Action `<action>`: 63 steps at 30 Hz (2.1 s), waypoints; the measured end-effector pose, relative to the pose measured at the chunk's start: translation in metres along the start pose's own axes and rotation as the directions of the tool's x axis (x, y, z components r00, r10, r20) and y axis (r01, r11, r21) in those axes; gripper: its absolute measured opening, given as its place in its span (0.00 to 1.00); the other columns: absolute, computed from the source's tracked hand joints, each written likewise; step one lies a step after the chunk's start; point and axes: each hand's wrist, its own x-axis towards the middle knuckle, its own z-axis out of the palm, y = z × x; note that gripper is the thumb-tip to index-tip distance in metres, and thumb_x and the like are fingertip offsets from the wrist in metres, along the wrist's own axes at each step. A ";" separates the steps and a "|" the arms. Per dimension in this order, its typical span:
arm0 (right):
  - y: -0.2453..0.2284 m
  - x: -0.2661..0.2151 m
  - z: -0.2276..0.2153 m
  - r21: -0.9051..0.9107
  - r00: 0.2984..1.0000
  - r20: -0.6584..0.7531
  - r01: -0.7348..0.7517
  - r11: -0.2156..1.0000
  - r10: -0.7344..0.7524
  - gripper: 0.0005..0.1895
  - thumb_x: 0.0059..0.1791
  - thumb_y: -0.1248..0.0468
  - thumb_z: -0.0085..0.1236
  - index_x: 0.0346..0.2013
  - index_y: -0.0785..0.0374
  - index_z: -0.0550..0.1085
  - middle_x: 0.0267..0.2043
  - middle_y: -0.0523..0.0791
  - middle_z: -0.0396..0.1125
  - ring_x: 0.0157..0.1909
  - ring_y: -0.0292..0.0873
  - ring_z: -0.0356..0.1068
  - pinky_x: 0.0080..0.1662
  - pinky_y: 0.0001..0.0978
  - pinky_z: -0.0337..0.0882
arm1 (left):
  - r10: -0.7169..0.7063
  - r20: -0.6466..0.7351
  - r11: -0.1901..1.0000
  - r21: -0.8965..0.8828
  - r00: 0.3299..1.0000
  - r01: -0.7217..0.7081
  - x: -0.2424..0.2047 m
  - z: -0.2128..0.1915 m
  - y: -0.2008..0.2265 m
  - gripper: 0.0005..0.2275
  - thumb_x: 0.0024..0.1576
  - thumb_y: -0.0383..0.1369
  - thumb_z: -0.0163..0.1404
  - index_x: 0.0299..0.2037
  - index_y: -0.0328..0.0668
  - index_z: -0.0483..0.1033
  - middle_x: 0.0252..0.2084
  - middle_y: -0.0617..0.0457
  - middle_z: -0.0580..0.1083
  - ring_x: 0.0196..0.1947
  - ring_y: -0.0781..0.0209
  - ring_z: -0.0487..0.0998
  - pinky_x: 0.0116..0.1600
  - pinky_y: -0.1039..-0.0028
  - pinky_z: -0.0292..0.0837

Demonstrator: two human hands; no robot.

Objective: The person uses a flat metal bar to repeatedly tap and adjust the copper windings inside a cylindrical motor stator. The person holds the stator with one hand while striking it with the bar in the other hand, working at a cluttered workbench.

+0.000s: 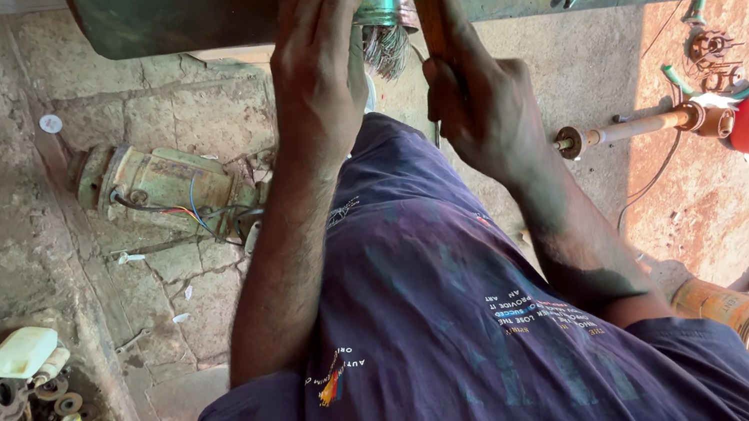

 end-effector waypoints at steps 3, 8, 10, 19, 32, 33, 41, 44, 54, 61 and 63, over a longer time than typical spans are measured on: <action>-0.002 0.001 0.000 -0.049 0.996 -0.051 0.069 0.996 -0.072 0.30 0.61 0.68 0.44 0.77 0.67 0.48 0.36 0.52 0.75 0.30 0.46 0.78 0.35 0.38 0.78 | -0.002 0.000 1.000 0.021 1.000 0.002 0.005 0.000 0.003 0.15 0.65 0.18 0.51 0.60 0.39 0.73 0.70 0.52 0.69 0.76 0.52 0.65 0.80 0.50 0.55; 0.008 -0.002 0.004 -0.083 0.999 -0.022 0.037 0.996 -0.039 0.31 0.62 0.69 0.46 0.79 0.66 0.49 0.32 0.49 0.76 0.31 0.46 0.79 0.37 0.39 0.81 | 0.003 -0.010 0.999 0.034 1.000 -0.003 0.001 0.002 -0.002 0.14 0.65 0.18 0.52 0.60 0.39 0.73 0.70 0.52 0.69 0.75 0.52 0.64 0.82 0.48 0.55; 0.012 -0.007 0.004 0.013 1.000 -0.001 0.008 1.000 -0.008 0.32 0.62 0.70 0.46 0.80 0.67 0.49 0.30 0.49 0.75 0.33 0.47 0.80 0.37 0.40 0.81 | -0.002 0.000 1.000 0.023 1.000 0.002 -0.002 0.005 -0.003 0.14 0.66 0.18 0.52 0.59 0.39 0.73 0.70 0.53 0.69 0.75 0.54 0.64 0.81 0.51 0.56; -0.006 0.005 -0.001 -0.128 0.999 -0.033 0.026 0.991 -0.030 0.33 0.61 0.69 0.51 0.78 0.65 0.50 0.28 0.51 0.72 0.27 0.48 0.76 0.32 0.42 0.76 | 0.003 -0.045 0.999 0.053 0.999 -0.001 0.001 0.010 -0.001 0.15 0.64 0.16 0.50 0.59 0.39 0.72 0.70 0.52 0.69 0.76 0.53 0.64 0.80 0.49 0.56; 0.036 -0.068 -0.010 0.059 0.993 0.027 -0.116 0.991 0.115 0.37 0.58 0.71 0.49 0.78 0.72 0.44 0.26 0.47 0.74 0.24 0.41 0.76 0.30 0.36 0.76 | -0.007 -0.068 1.000 -0.027 0.998 0.005 0.002 -0.002 0.002 0.16 0.63 0.13 0.51 0.58 0.37 0.73 0.69 0.53 0.70 0.73 0.53 0.66 0.79 0.54 0.59; 0.038 -0.063 -0.009 0.048 0.995 0.012 -0.096 0.994 0.096 0.37 0.58 0.71 0.49 0.78 0.72 0.43 0.27 0.47 0.74 0.25 0.41 0.76 0.31 0.36 0.76 | -0.009 -0.068 0.999 -0.032 0.998 0.007 0.003 -0.003 0.002 0.16 0.63 0.13 0.51 0.58 0.37 0.74 0.69 0.53 0.70 0.73 0.54 0.66 0.79 0.56 0.60; 0.015 -0.041 -0.006 0.022 1.000 0.017 0.001 1.000 -0.001 0.35 0.59 0.72 0.49 0.78 0.68 0.48 0.27 0.46 0.73 0.29 0.43 0.78 0.35 0.38 0.78 | 0.000 -0.060 1.000 -0.012 0.998 -0.001 0.004 -0.007 0.002 0.15 0.61 0.13 0.53 0.57 0.35 0.74 0.68 0.50 0.70 0.75 0.50 0.66 0.78 0.59 0.61; 0.017 -0.040 -0.005 0.030 0.999 0.021 0.030 0.999 -0.031 0.34 0.59 0.72 0.49 0.78 0.68 0.48 0.28 0.46 0.74 0.30 0.42 0.79 0.35 0.37 0.79 | -0.004 -0.060 0.998 -0.057 0.998 0.001 0.004 -0.005 0.001 0.15 0.65 0.15 0.53 0.59 0.36 0.73 0.69 0.52 0.70 0.73 0.54 0.66 0.78 0.65 0.66; 0.017 -0.039 -0.003 0.042 0.999 0.049 0.001 0.999 -0.003 0.35 0.58 0.72 0.49 0.78 0.66 0.48 0.27 0.45 0.73 0.28 0.41 0.78 0.34 0.37 0.80 | -0.031 -0.044 0.999 -0.025 0.999 0.030 0.003 -0.006 0.002 0.17 0.62 0.15 0.53 0.60 0.37 0.74 0.69 0.53 0.70 0.76 0.54 0.66 0.80 0.58 0.59; 0.020 -0.028 -0.003 0.075 0.998 0.061 -0.005 0.997 0.001 0.35 0.58 0.72 0.48 0.78 0.65 0.48 0.28 0.46 0.73 0.29 0.42 0.78 0.35 0.37 0.79 | -0.010 -0.081 0.999 -0.038 0.997 0.007 0.004 -0.006 0.000 0.14 0.65 0.15 0.53 0.58 0.36 0.74 0.69 0.51 0.70 0.73 0.54 0.66 0.78 0.65 0.66; 0.017 -0.025 -0.004 0.076 0.997 0.083 -0.015 0.997 0.008 0.36 0.57 0.71 0.49 0.79 0.65 0.48 0.27 0.46 0.73 0.29 0.43 0.78 0.34 0.38 0.79 | -0.016 -0.101 0.998 -0.055 0.995 0.011 0.003 -0.009 -0.004 0.14 0.65 0.15 0.54 0.58 0.36 0.73 0.69 0.51 0.70 0.72 0.53 0.67 0.77 0.66 0.68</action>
